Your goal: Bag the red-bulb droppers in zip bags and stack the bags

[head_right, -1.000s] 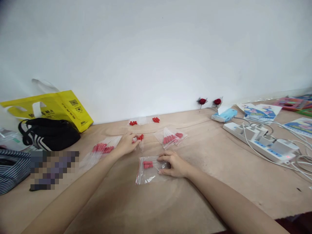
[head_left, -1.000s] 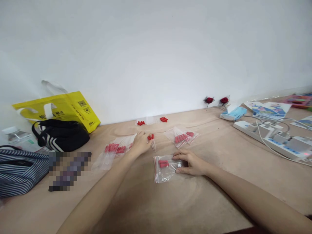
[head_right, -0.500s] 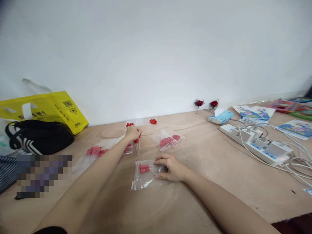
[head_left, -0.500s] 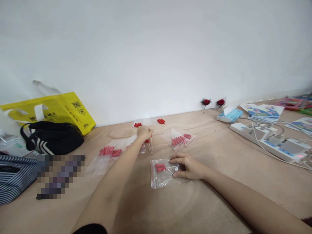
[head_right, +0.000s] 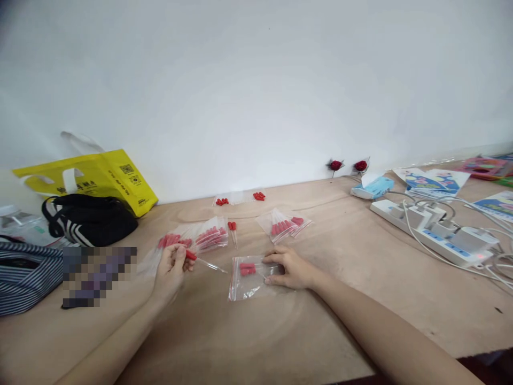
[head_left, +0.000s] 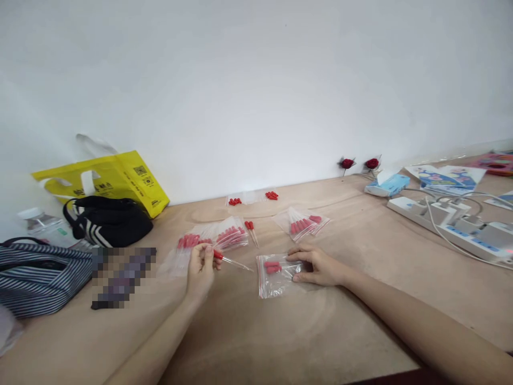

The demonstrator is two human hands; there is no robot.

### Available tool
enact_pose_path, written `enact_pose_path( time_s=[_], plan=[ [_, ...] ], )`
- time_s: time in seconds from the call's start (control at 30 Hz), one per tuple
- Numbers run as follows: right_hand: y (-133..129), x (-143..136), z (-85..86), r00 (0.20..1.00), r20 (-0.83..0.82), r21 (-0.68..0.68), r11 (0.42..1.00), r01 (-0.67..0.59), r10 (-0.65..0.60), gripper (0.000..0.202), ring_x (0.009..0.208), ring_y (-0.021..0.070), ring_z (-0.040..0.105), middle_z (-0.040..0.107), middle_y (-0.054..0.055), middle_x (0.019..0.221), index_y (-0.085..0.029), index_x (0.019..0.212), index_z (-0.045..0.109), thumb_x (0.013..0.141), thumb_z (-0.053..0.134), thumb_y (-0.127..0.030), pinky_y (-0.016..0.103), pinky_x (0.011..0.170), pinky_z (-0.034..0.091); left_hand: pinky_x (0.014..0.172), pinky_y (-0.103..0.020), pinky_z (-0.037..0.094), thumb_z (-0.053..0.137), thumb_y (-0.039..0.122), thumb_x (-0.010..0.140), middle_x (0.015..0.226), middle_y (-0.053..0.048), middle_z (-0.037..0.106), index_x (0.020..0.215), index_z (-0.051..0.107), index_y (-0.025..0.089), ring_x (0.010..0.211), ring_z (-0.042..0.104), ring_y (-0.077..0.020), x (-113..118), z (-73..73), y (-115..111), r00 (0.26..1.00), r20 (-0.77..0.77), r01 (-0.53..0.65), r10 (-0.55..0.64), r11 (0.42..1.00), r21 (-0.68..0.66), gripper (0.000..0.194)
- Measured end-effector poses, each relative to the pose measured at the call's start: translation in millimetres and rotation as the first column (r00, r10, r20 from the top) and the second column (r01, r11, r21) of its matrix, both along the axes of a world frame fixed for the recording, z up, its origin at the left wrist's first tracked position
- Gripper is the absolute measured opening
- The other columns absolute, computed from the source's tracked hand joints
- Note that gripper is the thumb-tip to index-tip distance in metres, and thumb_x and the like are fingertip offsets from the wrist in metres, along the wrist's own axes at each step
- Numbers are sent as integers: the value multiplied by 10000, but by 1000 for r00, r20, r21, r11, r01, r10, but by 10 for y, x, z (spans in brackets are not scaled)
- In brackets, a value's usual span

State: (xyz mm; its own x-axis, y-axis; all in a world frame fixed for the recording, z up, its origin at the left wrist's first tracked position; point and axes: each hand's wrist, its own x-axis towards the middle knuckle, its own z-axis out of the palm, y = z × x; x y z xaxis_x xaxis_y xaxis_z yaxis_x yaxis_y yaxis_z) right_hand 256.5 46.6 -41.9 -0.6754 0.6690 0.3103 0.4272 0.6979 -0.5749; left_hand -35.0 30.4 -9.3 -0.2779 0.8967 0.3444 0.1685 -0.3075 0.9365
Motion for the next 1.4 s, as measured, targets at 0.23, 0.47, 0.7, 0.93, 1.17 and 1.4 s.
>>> enact_pose_path(
  time_s=[0.23, 0.47, 0.7, 0.93, 1.17, 1.4],
  plan=[
    [5, 6, -13, 1000, -11, -14, 1000, -4, 4, 505, 1003, 198, 482, 509, 98, 1093, -179, 1123, 518, 707, 579, -458, 339, 869, 394, 418, -185, 417, 555, 479, 677, 626, 31, 556, 810, 415, 185, 491, 505, -83, 96, -100, -12, 996, 78, 34, -31, 999, -37, 352],
    [-2, 7, -4, 1000, -9, -17, 1000, -6, 5, 492, 1009, 205, 477, 507, 95, 1096, -186, 1123, 516, 706, 589, -436, 353, 871, 392, 462, -218, 457, 536, 489, 682, 653, 24, 569, 824, 408, 187, 515, 535, -95, 199, -161, -112, 994, 57, 102, -94, 984, -147, 357],
    [-3, 0, 5, 1000, -16, 10, 1000, -16, 16, 478, 989, 197, 484, 518, 96, 1071, -172, 1111, 523, 711, 588, -426, 347, 864, 395, 723, -296, 477, 589, 402, 665, 836, -58, 642, 795, 564, 171, 800, 596, -173, 321, -156, -257, 896, -112, 366, -429, 859, -359, 266],
    [-4, -2, -9, 1000, -20, 27, 1000, -7, 7, 479, 988, 199, 487, 518, 100, 1075, -167, 1101, 530, 711, 583, -440, 343, 862, 397, 687, -289, 480, 669, 266, 589, 768, -32, 631, 840, 583, 170, 717, 593, -157, 364, -188, -269, 849, -102, 436, -519, 797, -418, 282],
    [-4, -14, -25, 1000, -20, 48, 999, 4, -3, 477, 1001, 207, 480, 518, 99, 1083, -180, 1100, 532, 705, 588, -443, 358, 871, 386, 752, -300, 471, 646, 223, 601, 784, -21, 587, 761, 549, 164, 764, 572, -143, 413, -175, -185, 831, -86, 477, -550, 783, -400, 196],
    [-9, -25, -21, 1000, -27, 46, 999, 1, 0, 468, 1009, 206, 479, 504, 101, 1099, -184, 1097, 534, 704, 591, -432, 349, 867, 388, 570, -209, 451, 618, 174, 598, 688, 13, 528, 723, 481, 166, 617, 520, -95, 561, -220, -102, 822, -244, 426, -514, 840, -335, 186]
  ],
)
